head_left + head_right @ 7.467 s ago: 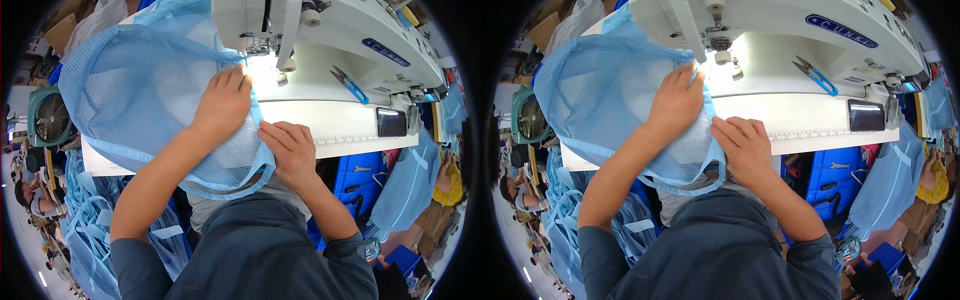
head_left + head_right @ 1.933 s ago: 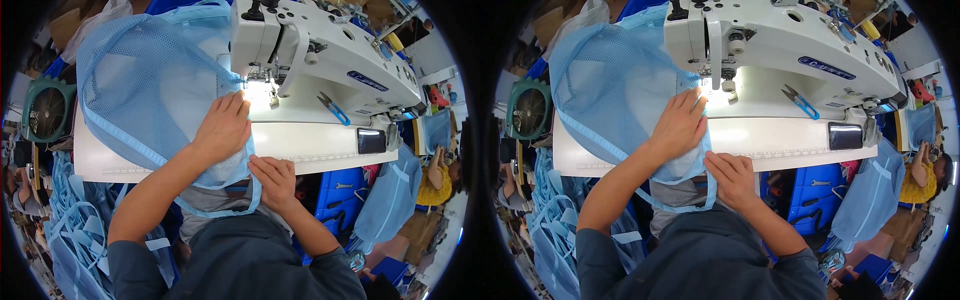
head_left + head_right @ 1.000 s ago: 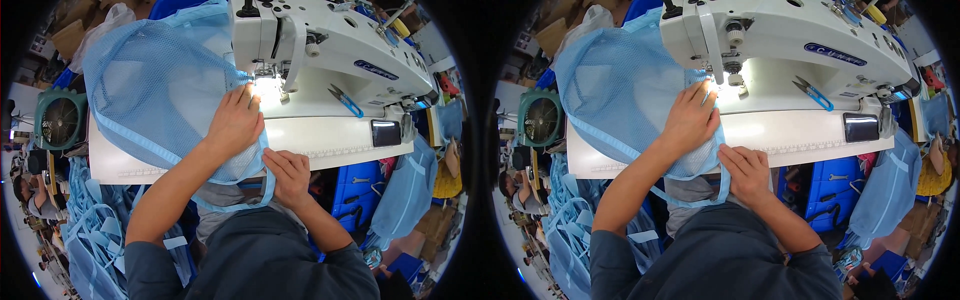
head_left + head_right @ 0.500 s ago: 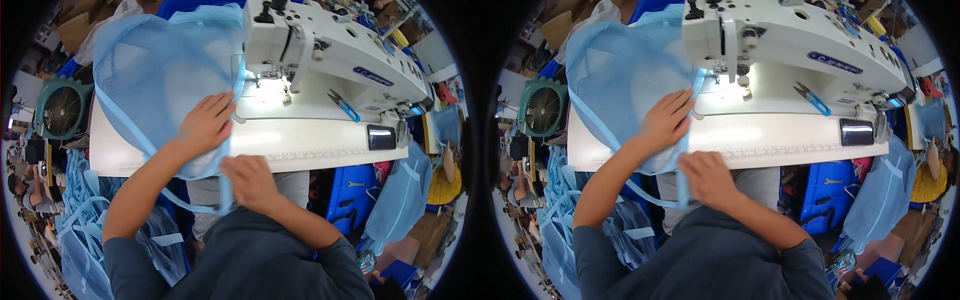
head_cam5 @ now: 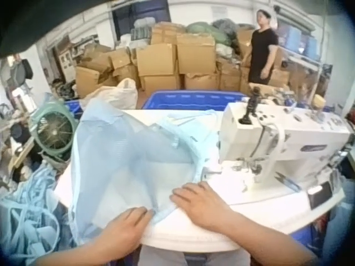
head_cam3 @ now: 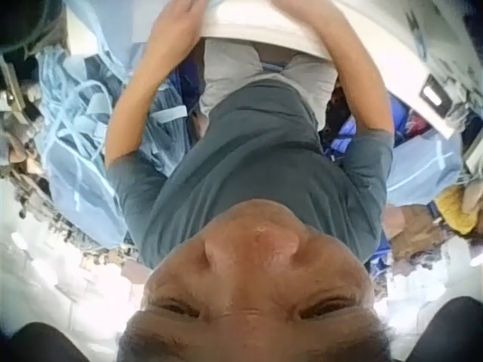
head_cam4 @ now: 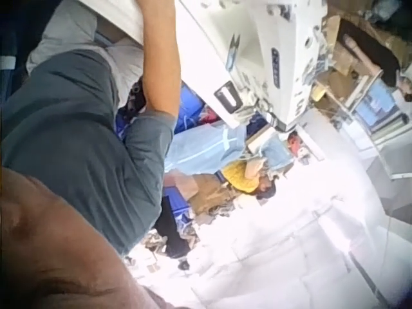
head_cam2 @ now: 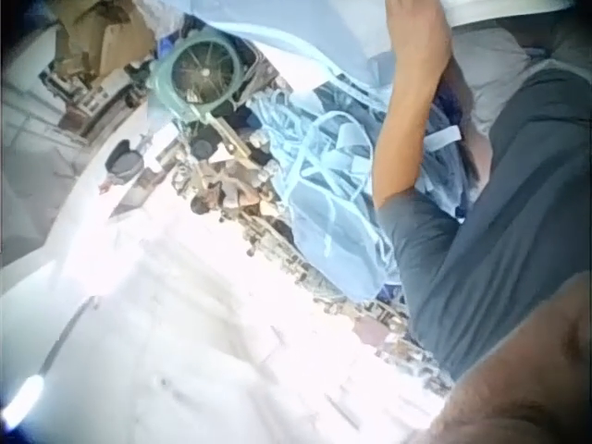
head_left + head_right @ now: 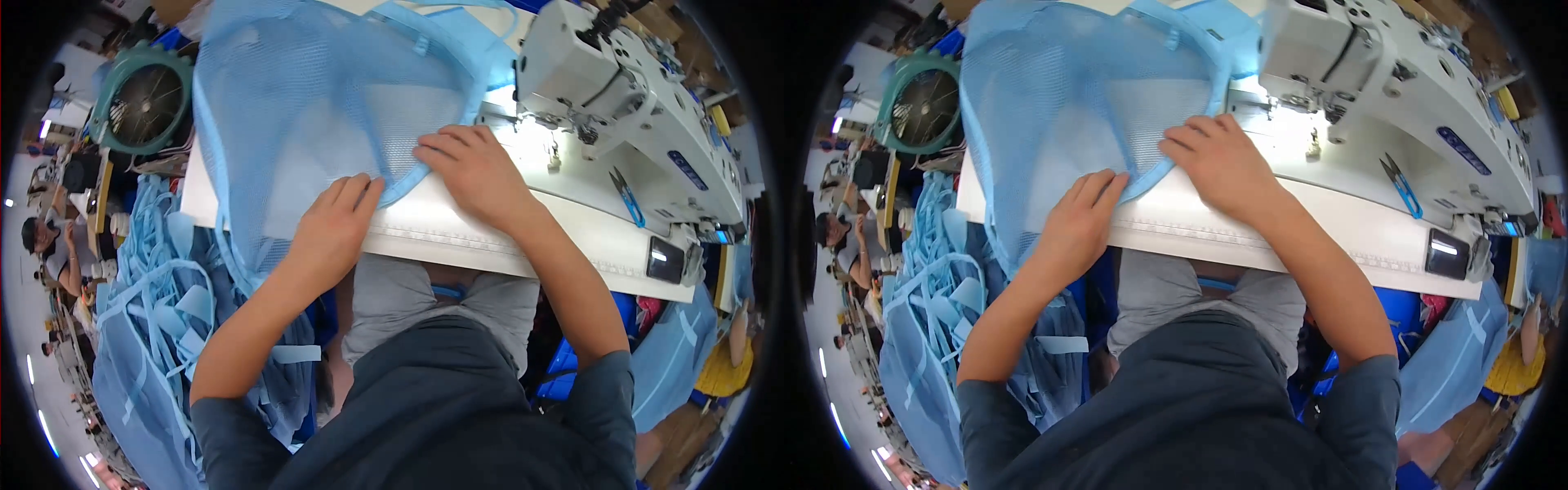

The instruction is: Sewing a light blue mesh bag using an industrial sewing machine.

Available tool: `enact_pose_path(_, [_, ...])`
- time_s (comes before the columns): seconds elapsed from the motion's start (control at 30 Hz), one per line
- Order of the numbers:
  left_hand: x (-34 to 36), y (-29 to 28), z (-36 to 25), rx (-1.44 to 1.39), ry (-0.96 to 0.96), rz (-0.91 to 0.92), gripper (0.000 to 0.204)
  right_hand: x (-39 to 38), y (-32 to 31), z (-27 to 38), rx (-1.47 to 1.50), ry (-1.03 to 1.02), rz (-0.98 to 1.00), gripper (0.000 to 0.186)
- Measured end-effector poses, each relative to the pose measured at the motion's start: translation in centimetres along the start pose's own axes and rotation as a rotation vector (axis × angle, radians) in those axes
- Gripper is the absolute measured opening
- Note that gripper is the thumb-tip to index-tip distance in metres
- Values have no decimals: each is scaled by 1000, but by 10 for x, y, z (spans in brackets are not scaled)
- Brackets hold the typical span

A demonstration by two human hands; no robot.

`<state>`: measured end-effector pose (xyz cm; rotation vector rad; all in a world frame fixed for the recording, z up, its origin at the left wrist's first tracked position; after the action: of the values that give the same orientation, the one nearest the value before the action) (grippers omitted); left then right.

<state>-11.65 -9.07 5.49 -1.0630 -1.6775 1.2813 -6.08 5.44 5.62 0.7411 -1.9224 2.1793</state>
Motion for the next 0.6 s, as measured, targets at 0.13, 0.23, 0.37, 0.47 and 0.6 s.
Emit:
enact_pose_path(0.13, [5, -28, 48, -315, -244, -55, 22, 17, -1, 2, 155, 29, -12, 21])
enact_pose_path(0.23, [-4, -36, 103, -789, -507, 96, 21, 29, -31, 1, 409, 137, -183, 15])
enact_pose_path(0.37, [-26, -66, 124, -1002, -505, 141, 28, 55, -55, 8, 466, 153, -270, 14])
enact_pose_path(0.47, [-36, -88, 123, -939, -491, 115, 30, 68, -73, 18, 418, 119, -321, 15])
enact_pose_path(0.6, [-46, -112, 118, -876, -465, 78, 30, 78, -82, 30, 405, 82, -341, 14])
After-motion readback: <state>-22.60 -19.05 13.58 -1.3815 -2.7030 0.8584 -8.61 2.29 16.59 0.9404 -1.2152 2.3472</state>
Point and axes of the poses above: each hand's wrist, its own x-axis towards the middle knuckle, its own y-axis out of the palm, z = x × y, the point moved 10 cm from there along x, towards the middle knuckle, and after that the axes turned 9 degrees about -y, right-handed, at the moved point
